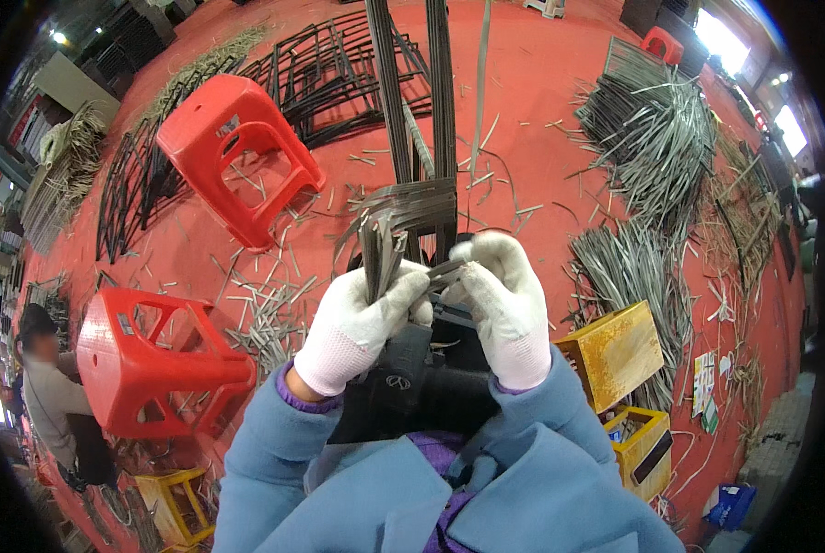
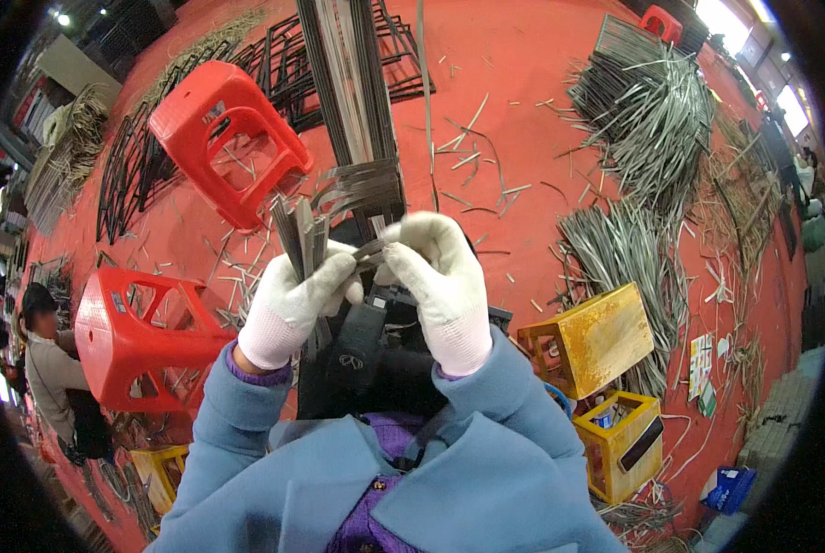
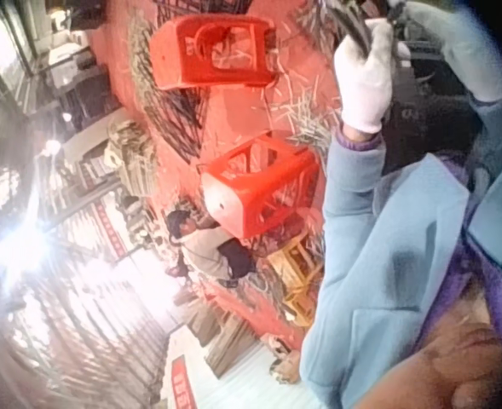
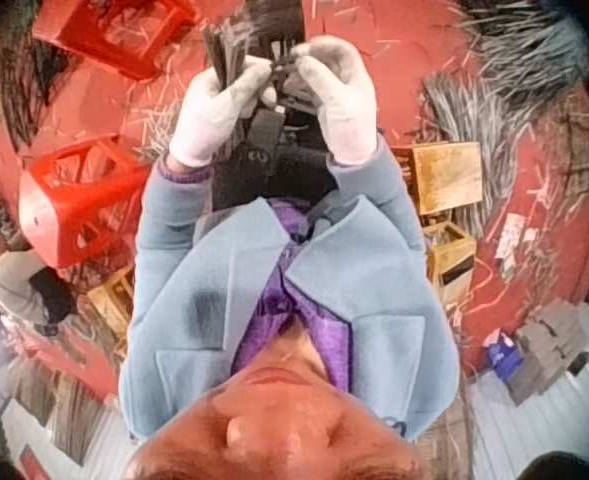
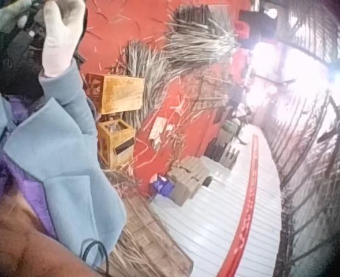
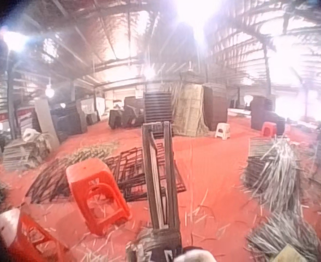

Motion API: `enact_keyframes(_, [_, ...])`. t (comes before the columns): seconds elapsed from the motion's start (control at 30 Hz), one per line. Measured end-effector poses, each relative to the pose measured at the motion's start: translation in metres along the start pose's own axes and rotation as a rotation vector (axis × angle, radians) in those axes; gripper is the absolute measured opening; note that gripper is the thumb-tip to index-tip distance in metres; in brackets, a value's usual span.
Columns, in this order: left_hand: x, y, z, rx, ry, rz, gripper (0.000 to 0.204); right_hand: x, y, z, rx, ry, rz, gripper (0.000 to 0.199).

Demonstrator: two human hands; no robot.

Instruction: The person assembles a metal frame by inserting thin metal rods into a rectangular frame, securing them with a staple gun, and trimming excess wire with pliers. The person repeats this process for multiple rods, working on the floor in a workshop.

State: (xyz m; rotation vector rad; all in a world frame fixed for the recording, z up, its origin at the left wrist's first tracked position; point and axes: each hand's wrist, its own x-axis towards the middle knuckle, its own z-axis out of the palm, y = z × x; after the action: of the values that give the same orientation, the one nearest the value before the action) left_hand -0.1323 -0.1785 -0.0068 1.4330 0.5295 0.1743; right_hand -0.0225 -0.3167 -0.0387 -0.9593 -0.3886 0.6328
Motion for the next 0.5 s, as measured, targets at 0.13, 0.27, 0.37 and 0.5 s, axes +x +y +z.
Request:
enact_keyframes(0.13, [0.000, -0.004, 0.002, 0.053, 0.039, 0.047, 0.021, 0.000, 0.001, 0.002, -0.086, 0.013, 0.280, 0.027])
enact_keyframes(0.27, [0.000, -0.004, -0.002, 0.000, -0.016, -0.026, 0.021, -0.002, -0.009, 0.001, -0.265, -0.192, 0.188, 0.026])
enact_keyframes(0.37, [-0.003, -0.004, -0.013, -0.135, -0.153, -0.099, 0.021, 0.007, -0.019, -0.008, -0.175, -0.430, 0.397, 0.042])
enact_keyframes(0.5, [0.000, -0.006, -0.026, -0.168, -0.346, -0.173, 0.021, 0.029, -0.026, -0.016, -0.081, -0.608, 0.593, 0.042])
